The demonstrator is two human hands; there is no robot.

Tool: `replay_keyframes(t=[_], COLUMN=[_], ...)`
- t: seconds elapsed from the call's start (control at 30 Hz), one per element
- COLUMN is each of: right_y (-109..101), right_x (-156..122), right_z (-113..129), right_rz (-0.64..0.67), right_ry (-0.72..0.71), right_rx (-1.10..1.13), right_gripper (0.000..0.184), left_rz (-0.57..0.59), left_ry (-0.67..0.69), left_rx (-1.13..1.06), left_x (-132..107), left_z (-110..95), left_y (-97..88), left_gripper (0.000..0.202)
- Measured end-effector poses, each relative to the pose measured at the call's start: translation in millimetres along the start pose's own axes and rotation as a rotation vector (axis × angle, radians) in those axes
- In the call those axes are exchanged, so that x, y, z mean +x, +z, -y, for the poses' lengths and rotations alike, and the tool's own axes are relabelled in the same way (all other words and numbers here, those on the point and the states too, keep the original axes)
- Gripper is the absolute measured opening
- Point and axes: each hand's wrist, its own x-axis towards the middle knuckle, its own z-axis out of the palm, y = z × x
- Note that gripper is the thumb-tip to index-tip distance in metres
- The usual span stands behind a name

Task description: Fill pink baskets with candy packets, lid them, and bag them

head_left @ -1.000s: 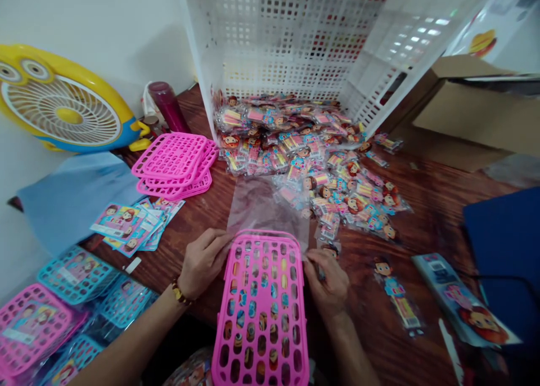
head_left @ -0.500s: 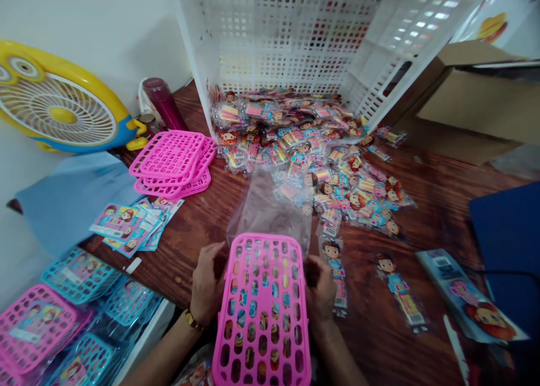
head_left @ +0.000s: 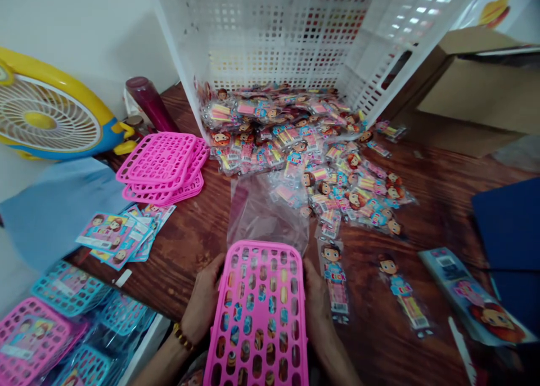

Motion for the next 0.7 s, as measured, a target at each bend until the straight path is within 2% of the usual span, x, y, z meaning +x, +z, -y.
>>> replay_keyframes(t=[0.23,0.3,0.47,0.6,0.7], right_y=[8,9,12,14,16], right_x=[-10,-12,-13,-15,-15], right_z=[-9,-9,-5,-1,0], right_rz=[-0.042,-0.059,-0.14,-0.223,-0.227], right_ry=[-0.018,-0.024,-0.034,-0.07,-0.089], right_rx=[0.264,0.3,0.283,0.242,0.262], right_gripper=[0.015,0.013,0.014,0.012,0.007], left_rz=[-0.01,-0.037,-0.092,-0.102,-0.098], left_ry=[-0.122,-0.121,-0.029,-0.067,-0.046], left_rx=[-0.223,-0.251,-0.226,-0.213,-0.198], left_x=[-7,-8,-11,-14,-14], left_z=[-7,-11,-21,-26,-32], left_y=[3.4,3.7,3.0,2.4,2.8], left_gripper=[0.036,0.034,0.034,0.034,0.028])
